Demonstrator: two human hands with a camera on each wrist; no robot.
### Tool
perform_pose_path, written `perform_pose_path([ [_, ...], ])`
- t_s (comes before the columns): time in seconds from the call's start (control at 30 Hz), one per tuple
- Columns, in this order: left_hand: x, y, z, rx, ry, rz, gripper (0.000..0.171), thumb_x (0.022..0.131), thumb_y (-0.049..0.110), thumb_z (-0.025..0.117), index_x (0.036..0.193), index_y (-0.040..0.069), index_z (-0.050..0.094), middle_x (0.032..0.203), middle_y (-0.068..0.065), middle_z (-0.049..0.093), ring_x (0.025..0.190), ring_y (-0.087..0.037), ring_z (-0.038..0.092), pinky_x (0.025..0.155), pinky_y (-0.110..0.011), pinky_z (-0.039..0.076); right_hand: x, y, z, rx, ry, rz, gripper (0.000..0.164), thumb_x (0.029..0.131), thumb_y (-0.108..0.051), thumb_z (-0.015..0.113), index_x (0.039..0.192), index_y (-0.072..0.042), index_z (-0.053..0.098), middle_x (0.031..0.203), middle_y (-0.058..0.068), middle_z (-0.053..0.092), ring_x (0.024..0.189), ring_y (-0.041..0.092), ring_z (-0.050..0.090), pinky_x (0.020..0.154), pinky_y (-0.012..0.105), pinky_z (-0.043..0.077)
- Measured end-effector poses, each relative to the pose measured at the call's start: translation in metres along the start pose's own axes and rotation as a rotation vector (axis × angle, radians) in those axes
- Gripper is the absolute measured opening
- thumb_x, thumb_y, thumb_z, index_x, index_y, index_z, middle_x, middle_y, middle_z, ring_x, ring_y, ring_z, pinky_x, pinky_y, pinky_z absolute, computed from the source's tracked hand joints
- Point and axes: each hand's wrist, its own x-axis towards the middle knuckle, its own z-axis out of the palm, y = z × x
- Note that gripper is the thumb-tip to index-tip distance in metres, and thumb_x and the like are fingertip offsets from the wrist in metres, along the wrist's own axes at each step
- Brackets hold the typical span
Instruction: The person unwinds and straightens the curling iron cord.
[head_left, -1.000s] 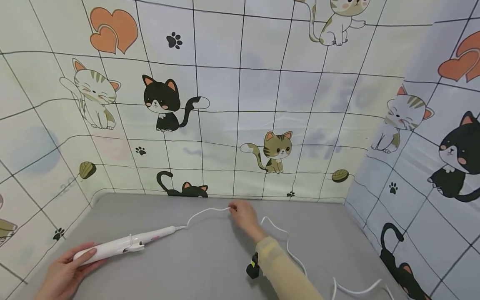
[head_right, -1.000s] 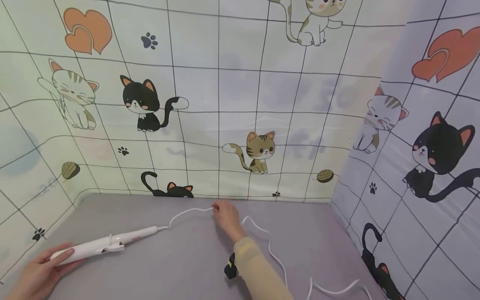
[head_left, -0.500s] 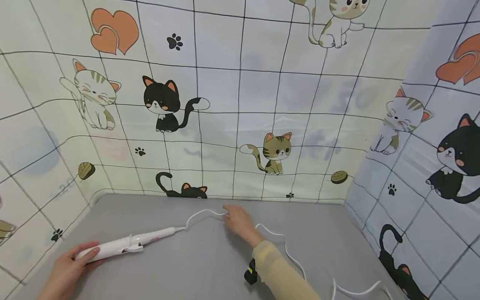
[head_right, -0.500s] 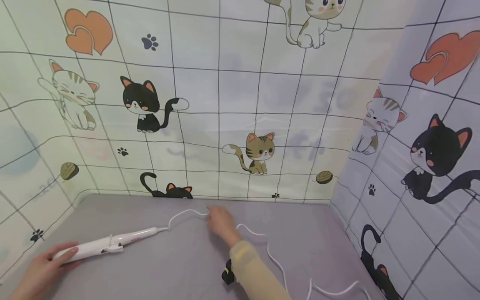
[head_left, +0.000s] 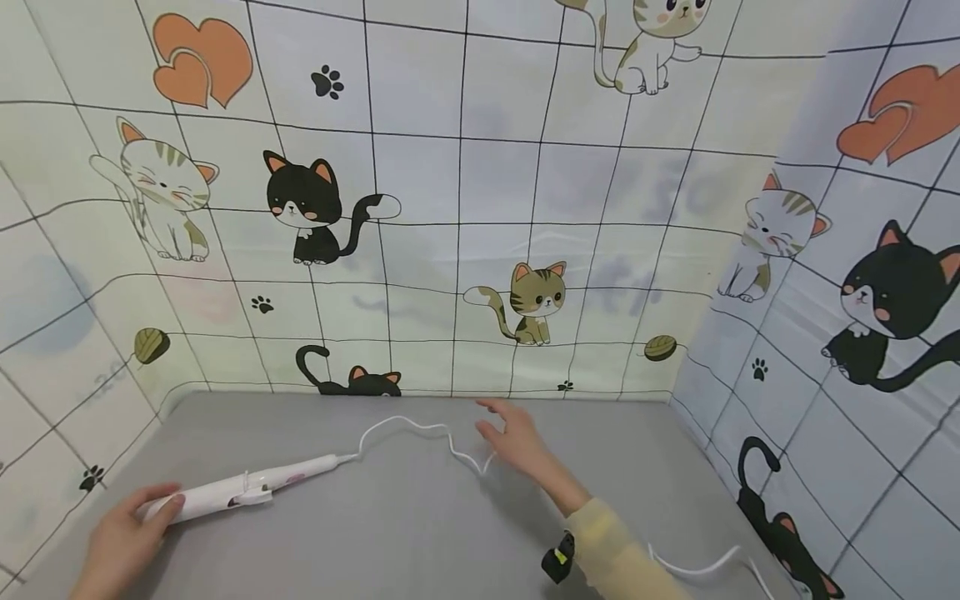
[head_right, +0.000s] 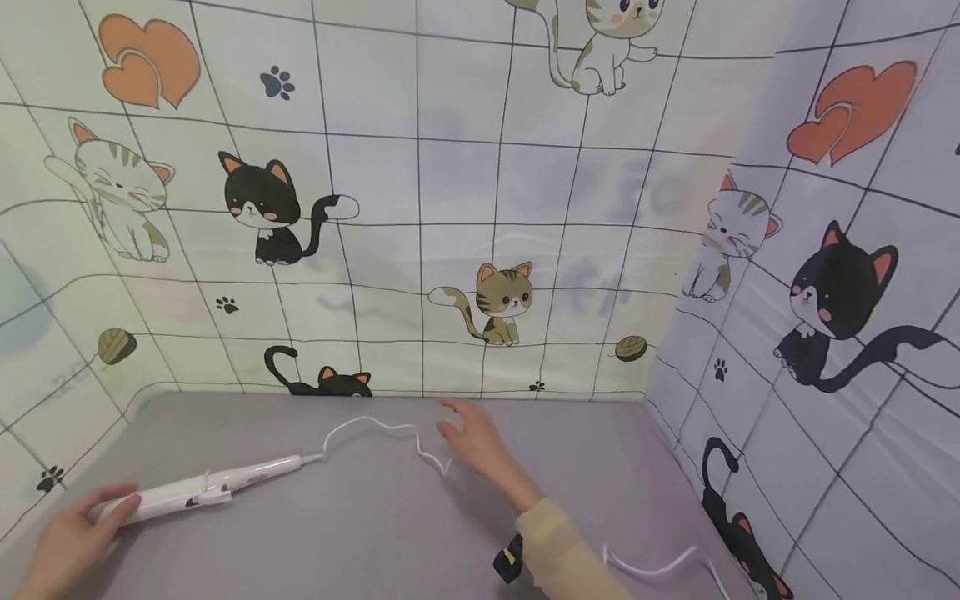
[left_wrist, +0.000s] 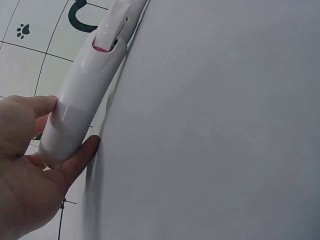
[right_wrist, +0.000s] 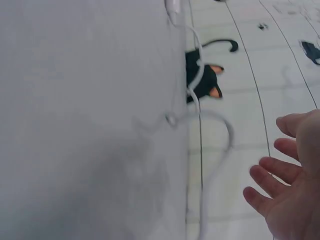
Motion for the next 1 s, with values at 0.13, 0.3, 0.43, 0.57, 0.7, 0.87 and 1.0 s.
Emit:
perform_pose_path([
  [0.13, 0.000, -0.002, -0.003, 0.024, -0.007, 0.066, 0.035, 0.101, 0.020, 0.063, 0.119, -0.010, 0.065, 0.101, -0.036, 0.064, 0.075, -0.024, 0.051, 0.056, -0.026, 0.036, -0.022, 0.023, -0.035, 0.015, 0.048, 0.069, 0.036, 0.102, -0.015, 0.064, 0.135, -0.002, 0.064, 0.132, 0.016, 0.066, 0.120, 0.036, 0.061, 0.102, 0.057, 0.053],
  [0.3, 0.002, -0.002, -0.011, 0.049, -0.048, 0.076, 0.032, 0.101, 0.019, 0.065, 0.115, -0.010, 0.068, 0.091, -0.029, 0.065, 0.067, -0.012, 0.047, 0.050, -0.024, 0.036, -0.055, 0.050, -0.065, -0.020, 0.059, 0.136, 0.030, 0.101, -0.012, 0.064, 0.127, 0.002, 0.067, 0.125, 0.016, 0.069, 0.115, 0.034, 0.064, 0.103, 0.054, 0.053],
  [0.43, 0.004, 0.004, -0.015, 0.077, -0.094, 0.029, 0.032, 0.099, 0.018, 0.066, 0.113, -0.011, 0.068, 0.103, -0.036, 0.065, 0.074, -0.017, 0.053, 0.051, -0.024, 0.040, -0.079, 0.060, -0.083, -0.029, 0.031, 0.177, 0.030, 0.103, -0.014, 0.063, 0.127, 0.003, 0.067, 0.124, 0.018, 0.069, 0.115, 0.034, 0.064, 0.103, 0.055, 0.053],
  [0.57, 0.004, 0.010, -0.015, 0.052, -0.107, -0.020, 0.034, 0.098, 0.013, 0.065, 0.117, -0.016, 0.064, 0.115, -0.044, 0.059, 0.077, -0.035, 0.066, 0.049, -0.027, 0.053, -0.099, 0.065, -0.104, -0.005, -0.004, 0.195, 0.030, 0.103, -0.017, 0.063, 0.127, 0.001, 0.068, 0.124, 0.017, 0.069, 0.115, 0.033, 0.065, 0.101, 0.049, 0.056],
  [0.7, 0.004, 0.012, -0.012, -0.003, -0.068, -0.058, 0.035, 0.096, 0.007, 0.064, 0.120, -0.019, 0.060, 0.122, -0.049, 0.051, 0.091, -0.053, 0.068, 0.048, -0.030, 0.060, -0.118, 0.067, -0.130, 0.030, -0.045, 0.172, 0.027, 0.102, -0.016, 0.065, 0.123, 0.002, 0.069, 0.120, 0.016, 0.071, 0.111, 0.033, 0.067, 0.091, 0.034, 0.061],
  [0.87, 0.002, 0.019, -0.012, -0.046, -0.051, -0.056, 0.036, 0.097, 0.006, 0.065, 0.122, -0.019, 0.060, 0.122, -0.046, 0.055, 0.095, -0.051, 0.068, 0.051, -0.029, 0.062, -0.144, 0.069, -0.161, 0.057, -0.134, 0.192, 0.025, 0.102, -0.016, 0.065, 0.118, 0.003, 0.070, 0.116, 0.017, 0.071, 0.106, 0.023, 0.068, 0.086, 0.025, 0.059],
  [1.0, 0.000, 0.028, -0.015, -0.055, 0.027, -0.004, 0.033, 0.095, 0.006, 0.069, 0.119, -0.015, 0.065, 0.114, -0.038, 0.065, 0.072, 0.000, 0.068, 0.051, -0.014, 0.055, -0.164, 0.073, -0.175, 0.076, -0.219, 0.286, 0.031, 0.100, -0.019, 0.068, 0.120, 0.004, 0.069, 0.119, 0.020, 0.070, 0.107, 0.024, 0.068, 0.084, 0.022, 0.059],
])
